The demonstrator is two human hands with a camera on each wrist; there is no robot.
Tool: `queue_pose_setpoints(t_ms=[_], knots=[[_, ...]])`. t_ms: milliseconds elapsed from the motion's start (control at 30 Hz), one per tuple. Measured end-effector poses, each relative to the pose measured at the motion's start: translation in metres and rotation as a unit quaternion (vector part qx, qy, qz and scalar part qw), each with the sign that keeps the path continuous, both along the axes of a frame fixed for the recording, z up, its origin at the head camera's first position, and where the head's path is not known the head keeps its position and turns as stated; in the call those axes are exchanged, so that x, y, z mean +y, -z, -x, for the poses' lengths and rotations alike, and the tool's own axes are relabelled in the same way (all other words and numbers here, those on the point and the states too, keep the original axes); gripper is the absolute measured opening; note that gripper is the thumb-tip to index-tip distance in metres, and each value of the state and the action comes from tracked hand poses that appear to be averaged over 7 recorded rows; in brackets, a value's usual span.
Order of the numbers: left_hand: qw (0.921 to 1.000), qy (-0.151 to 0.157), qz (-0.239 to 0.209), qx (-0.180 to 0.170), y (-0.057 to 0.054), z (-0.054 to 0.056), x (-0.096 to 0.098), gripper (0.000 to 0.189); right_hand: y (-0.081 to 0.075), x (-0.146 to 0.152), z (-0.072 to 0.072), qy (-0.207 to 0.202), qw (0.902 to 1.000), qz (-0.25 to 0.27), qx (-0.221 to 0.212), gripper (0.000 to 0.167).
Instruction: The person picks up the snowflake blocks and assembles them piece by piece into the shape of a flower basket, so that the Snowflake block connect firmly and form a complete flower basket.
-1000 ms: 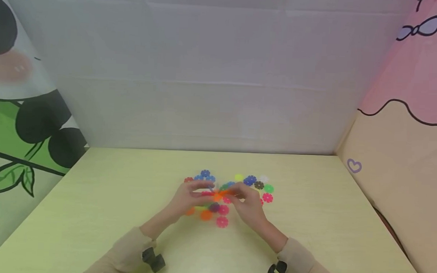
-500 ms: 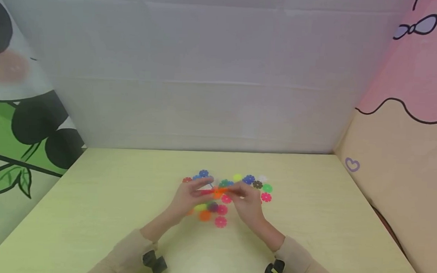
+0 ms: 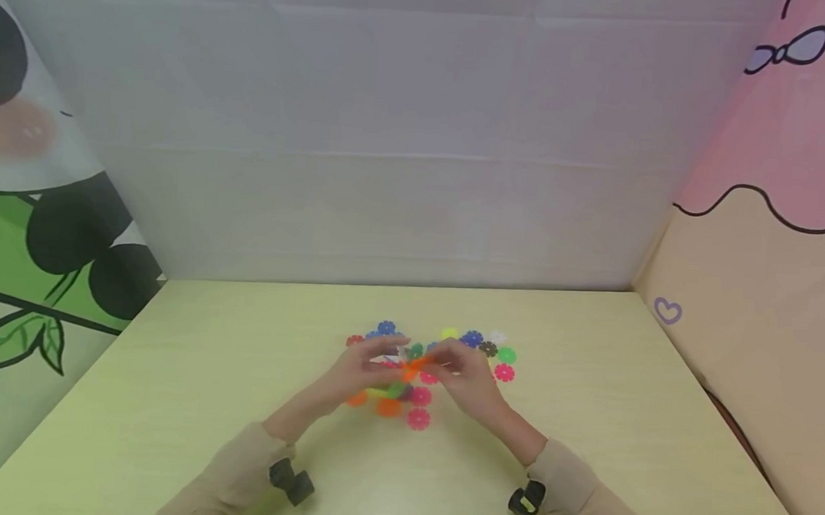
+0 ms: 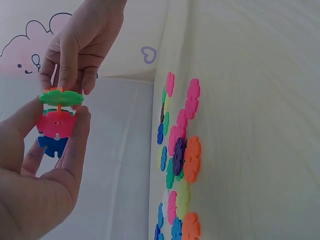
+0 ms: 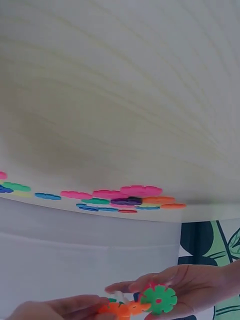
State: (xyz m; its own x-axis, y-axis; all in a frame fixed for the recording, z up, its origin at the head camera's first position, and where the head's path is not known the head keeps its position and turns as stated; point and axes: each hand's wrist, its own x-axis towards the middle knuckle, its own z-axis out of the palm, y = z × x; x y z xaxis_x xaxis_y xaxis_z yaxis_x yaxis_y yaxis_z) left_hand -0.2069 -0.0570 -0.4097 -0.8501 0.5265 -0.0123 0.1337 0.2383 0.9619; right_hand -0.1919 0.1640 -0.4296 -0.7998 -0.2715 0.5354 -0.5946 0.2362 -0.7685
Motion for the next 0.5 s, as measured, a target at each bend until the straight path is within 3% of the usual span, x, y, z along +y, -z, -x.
queue_pose_setpoints(t_ms=[167, 367, 500], knots=[[0.9995, -0.031, -0.011, -0.002, 0.004, 0.001, 0.000, 0.046, -0.003, 0.028, 0.015, 0.051, 0.9936, -0.088, -0.050, 0.017], [0.9982, -0.056, -0.021, 0.011, 0.006, 0.000, -0.007, 0.045, 0.009, 0.082, 0.046, 0.136, 0.9625, -0.177, -0.155, 0.027], [0.9979, -0.061, -0.016, 0.015, 0.008, 0.000, -0.010, 0.043, 0.019, 0.103, 0.053, 0.128, 0.9447, -0.229, -0.197, 0.028]])
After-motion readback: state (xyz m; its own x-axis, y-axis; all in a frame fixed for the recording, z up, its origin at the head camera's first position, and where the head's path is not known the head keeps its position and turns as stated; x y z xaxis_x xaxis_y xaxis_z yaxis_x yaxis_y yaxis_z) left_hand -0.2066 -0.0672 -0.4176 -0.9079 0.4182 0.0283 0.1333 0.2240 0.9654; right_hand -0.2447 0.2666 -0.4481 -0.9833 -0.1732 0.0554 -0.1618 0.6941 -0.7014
